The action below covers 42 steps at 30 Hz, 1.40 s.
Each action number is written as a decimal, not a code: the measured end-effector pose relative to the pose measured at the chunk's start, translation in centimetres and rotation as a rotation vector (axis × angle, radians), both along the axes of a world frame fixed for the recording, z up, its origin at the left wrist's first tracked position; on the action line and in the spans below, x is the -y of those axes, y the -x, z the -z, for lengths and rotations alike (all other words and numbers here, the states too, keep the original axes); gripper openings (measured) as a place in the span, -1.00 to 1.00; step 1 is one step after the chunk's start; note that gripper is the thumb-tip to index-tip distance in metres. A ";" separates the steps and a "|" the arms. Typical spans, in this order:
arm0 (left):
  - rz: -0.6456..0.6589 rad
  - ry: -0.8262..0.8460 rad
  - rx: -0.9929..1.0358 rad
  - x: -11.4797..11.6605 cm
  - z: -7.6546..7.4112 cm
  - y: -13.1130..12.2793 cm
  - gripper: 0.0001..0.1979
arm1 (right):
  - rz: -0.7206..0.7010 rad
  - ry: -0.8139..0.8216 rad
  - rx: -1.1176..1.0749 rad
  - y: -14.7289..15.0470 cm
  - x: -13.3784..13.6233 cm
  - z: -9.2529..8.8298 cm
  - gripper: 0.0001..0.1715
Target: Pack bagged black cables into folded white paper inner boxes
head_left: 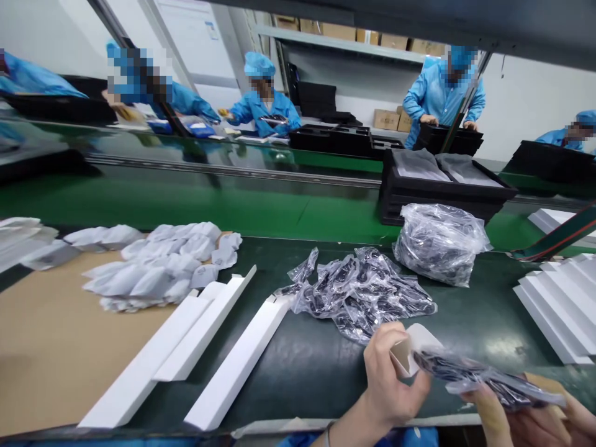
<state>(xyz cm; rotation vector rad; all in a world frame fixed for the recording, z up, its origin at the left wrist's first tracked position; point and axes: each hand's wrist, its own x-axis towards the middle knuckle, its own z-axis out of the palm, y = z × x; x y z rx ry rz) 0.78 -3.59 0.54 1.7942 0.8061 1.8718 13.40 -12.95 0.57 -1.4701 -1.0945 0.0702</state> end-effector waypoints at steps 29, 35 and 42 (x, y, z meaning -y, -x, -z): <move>-0.022 -0.107 -0.009 0.2 4.7 -0.1 -0.39 | -0.236 0.167 0.088 1.1 -2.9 -3.7 -0.58; -0.004 -0.098 -0.003 0.1 4.5 -0.1 -0.47 | -0.507 0.291 0.014 1.8 -4.0 -5.1 -0.68; -0.004 -0.111 -0.036 0.4 3.9 -0.2 -0.55 | -0.328 0.034 0.654 2.2 -3.1 -6.6 -0.78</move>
